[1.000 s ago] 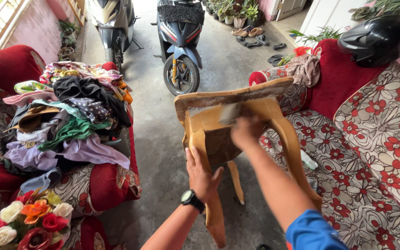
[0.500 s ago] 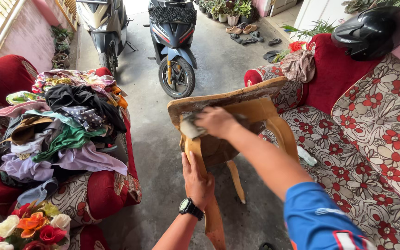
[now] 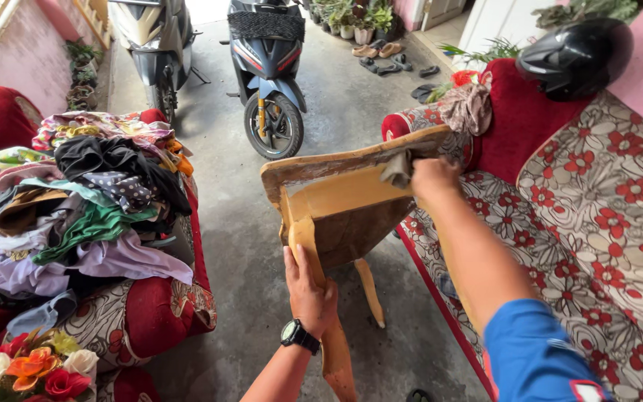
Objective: The person cleans a wooden table using a cloth and a spray bottle. They wipe the tabletop and legs, then flip the table to clean the underside and legs, applying spray and wiping repeatedly.
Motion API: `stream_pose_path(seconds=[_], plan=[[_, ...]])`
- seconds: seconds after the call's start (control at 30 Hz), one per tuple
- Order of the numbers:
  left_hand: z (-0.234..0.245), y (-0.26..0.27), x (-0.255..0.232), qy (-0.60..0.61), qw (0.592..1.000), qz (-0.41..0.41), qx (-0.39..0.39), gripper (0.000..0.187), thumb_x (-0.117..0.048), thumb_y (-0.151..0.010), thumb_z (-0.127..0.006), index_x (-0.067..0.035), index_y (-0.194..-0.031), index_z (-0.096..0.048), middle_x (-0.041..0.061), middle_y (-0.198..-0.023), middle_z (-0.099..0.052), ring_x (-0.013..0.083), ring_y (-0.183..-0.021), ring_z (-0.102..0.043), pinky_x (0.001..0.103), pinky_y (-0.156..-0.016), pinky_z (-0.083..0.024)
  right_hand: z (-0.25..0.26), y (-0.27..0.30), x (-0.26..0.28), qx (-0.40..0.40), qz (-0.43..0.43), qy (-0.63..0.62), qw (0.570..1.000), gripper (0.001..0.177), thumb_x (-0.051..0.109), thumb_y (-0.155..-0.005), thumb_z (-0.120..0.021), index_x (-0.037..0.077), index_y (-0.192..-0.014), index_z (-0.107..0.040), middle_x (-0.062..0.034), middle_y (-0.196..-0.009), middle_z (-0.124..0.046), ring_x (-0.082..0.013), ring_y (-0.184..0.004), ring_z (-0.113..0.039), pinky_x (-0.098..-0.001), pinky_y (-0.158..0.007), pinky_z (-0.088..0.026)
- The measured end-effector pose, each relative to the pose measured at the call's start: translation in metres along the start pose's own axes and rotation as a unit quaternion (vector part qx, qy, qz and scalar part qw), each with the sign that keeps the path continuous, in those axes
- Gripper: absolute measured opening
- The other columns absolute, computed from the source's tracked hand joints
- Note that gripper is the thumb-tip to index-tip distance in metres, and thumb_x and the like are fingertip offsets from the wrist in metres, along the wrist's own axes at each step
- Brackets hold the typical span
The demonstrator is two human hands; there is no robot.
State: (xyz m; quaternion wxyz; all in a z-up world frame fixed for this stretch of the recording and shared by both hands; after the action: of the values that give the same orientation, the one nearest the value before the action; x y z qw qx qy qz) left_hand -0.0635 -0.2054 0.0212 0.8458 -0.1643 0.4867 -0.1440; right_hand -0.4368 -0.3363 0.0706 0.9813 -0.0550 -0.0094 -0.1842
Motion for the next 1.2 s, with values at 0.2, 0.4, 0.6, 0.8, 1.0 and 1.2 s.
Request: stream_pose_path(seconds=[0.2,0.4,0.6,0.8,1.0,1.2], plan=[[0.0,-0.006,0.01,0.007,1.0,0.028,0.001,0.095,-0.004,-0.075,-0.071,-0.005,-0.158,-0.025,0.032,-0.164,-0.017,0.0497,-0.148,-0.027,0.045,-0.116,-0.036,0.002,0.071,0.108,-0.087,0.014,-0.069,0.994,0.027,0.017,-0.087,-0.055,0.012,-0.104,-0.075,-0.0167,-0.118,-0.072,-0.0397,-0.115,-0.061,-0.0529,-0.102,-0.046],[0.001,-0.004,0.007,0.009,1.0,-0.002,-0.014,0.095,-0.006,-0.077,-0.073,-0.003,-0.158,-0.024,0.033,-0.164,-0.017,0.0506,-0.148,-0.027,0.047,-0.117,-0.034,-0.077,0.15,0.166,-0.225,0.123,-0.38,0.889,0.042,0.008,-0.076,-0.058,-0.001,-0.115,-0.07,-0.0272,-0.107,-0.072,-0.0489,-0.103,-0.066,-0.0532,-0.092,-0.053],[0.0,-0.004,0.009,-0.008,1.0,0.011,0.004,0.094,-0.01,-0.079,-0.075,-0.005,-0.158,-0.024,0.032,-0.164,-0.016,0.0495,-0.148,-0.027,0.046,-0.116,-0.035,-0.093,0.14,0.025,-0.343,-0.153,-0.532,0.759,0.026,0.022,-0.101,-0.062,0.0,-0.114,-0.065,-0.0228,-0.106,-0.073,-0.04,-0.1,-0.071,-0.0474,-0.088,-0.054],[0.003,-0.005,0.019,0.042,0.998,0.044,-0.026,0.106,-0.016,-0.078,-0.081,0.0,-0.158,-0.014,0.027,-0.164,-0.023,0.0405,-0.151,-0.026,0.045,-0.121,-0.029,0.02,0.125,0.15,-0.251,0.21,-0.332,0.885,0.037,0.007,-0.09,-0.059,0.01,-0.125,-0.072,-0.0138,-0.118,-0.072,-0.0344,-0.115,-0.067,-0.0438,-0.101,-0.05],[-0.022,0.009,0.072,0.183,0.973,0.143,0.014,0.08,-0.019,-0.077,-0.083,0.002,-0.144,-0.044,0.022,-0.137,-0.059,0.0313,-0.122,-0.062,0.037,-0.101,-0.05,0.001,0.169,0.277,-0.032,0.384,-0.279,0.88,0.043,0.01,-0.083,-0.06,0.018,-0.124,-0.073,-0.0138,-0.15,-0.054,-0.0393,-0.142,-0.04,-0.0451,-0.121,-0.034],[-0.045,0.065,0.15,0.266,0.942,0.144,0.148,0.052,-0.019,-0.087,-0.077,-0.003,-0.135,-0.062,0.013,-0.129,-0.073,0.0213,-0.116,-0.067,0.036,-0.096,-0.054,-0.011,0.274,0.261,-0.046,0.422,-0.208,0.881,0.042,0.017,-0.082,-0.063,0.017,-0.123,-0.072,-0.0083,-0.154,-0.051,-0.0352,-0.15,-0.029,-0.0673,-0.114,-0.023]])
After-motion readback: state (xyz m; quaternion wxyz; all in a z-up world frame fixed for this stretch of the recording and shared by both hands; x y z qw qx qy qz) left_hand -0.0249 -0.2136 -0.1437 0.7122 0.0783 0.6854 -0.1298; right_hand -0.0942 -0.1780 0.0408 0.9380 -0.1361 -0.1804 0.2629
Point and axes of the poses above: each hand's wrist, its own y-axis away from the middle knuckle, its own z-axis out of the back of the hand, x = y × z, the point moved 10 cm from there along -y, towards the middle knuckle
